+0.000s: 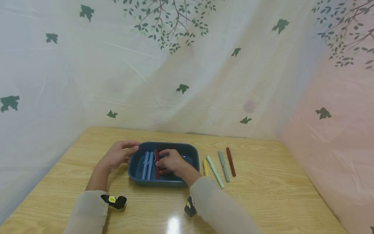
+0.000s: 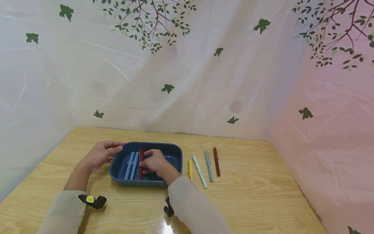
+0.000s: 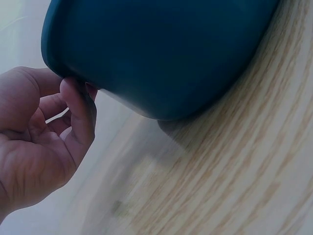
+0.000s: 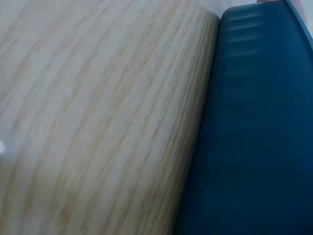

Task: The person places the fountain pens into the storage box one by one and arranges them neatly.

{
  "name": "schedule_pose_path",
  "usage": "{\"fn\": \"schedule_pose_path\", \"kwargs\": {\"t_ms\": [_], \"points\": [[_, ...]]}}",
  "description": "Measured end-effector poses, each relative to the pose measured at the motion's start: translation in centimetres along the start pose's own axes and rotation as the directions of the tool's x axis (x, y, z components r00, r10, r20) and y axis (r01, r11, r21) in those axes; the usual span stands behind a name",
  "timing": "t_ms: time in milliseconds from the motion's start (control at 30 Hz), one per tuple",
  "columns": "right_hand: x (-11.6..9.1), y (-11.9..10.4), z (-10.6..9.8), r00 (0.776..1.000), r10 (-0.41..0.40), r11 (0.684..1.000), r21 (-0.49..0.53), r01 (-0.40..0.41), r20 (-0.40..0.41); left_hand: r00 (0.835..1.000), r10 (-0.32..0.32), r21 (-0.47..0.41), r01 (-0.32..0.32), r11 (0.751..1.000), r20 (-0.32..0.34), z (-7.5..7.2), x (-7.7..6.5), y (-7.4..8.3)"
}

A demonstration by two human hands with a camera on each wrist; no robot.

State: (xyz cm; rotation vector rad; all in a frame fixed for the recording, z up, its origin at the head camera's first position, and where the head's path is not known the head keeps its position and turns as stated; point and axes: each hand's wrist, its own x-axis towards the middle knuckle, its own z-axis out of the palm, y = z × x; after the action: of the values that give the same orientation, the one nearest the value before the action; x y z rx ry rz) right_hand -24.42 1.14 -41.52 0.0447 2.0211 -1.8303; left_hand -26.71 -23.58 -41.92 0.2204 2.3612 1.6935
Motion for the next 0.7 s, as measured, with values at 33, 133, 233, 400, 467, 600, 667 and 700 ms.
{"fn": "schedule_pose_path", "kwargs": {"t_ms": [33, 133, 233, 400, 467, 600, 667, 700], "points": [[0.0, 0.0, 0.05, 1.0, 0.005, 1.0, -0.001, -0.005, -0.002, 1.0, 0.0, 0.0, 0.0, 1.0, -0.001, 0.02, -0.04, 0.01], [-0.11, -0.04, 0.18, 1.0, 0.02, 1.0, -0.01, -0.02, -0.007, 1.0, 0.001, -0.002, -0.001, 1.0, 0.0, 0.07, -0.16, 0.02], [-0.21, -0.1, 0.33, 0.999, 0.034, 0.999, -0.021, -0.035, -0.012, 1.0, 0.002, 0.0, -0.002, 1.0, 0.001, 0.09, -0.26, -0.02], [-0.17, -0.13, 0.59, 0.998, 0.054, 0.998, -0.03, -0.054, -0.022, 1.0, 0.002, -0.001, -0.002, 1.0, 0.002, 0.11, -0.38, -0.07], [-0.17, -0.14, 0.68, 0.998, 0.06, 0.998, -0.027, -0.061, -0.024, 1.0, 0.002, -0.005, -0.002, 1.0, 0.002, 0.13, -0.42, -0.07], [-0.2, -0.14, 0.89, 0.998, 0.065, 0.997, -0.028, -0.065, -0.026, 1.0, 0.001, -0.004, -0.001, 1.0, 0.0, 0.18, -0.53, -0.03], [-0.21, -0.15, 0.97, 0.998, 0.064, 0.997, -0.031, -0.065, -0.026, 1.0, 0.0, -0.002, 0.0, 1.0, -0.002, 0.21, -0.59, 0.01], [-0.22, -0.17, 1.01, 0.998, 0.063, 0.997, -0.034, -0.064, -0.027, 1.0, -0.001, -0.003, 0.001, 1.0, -0.002, 0.22, -0.62, 0.03]]}}
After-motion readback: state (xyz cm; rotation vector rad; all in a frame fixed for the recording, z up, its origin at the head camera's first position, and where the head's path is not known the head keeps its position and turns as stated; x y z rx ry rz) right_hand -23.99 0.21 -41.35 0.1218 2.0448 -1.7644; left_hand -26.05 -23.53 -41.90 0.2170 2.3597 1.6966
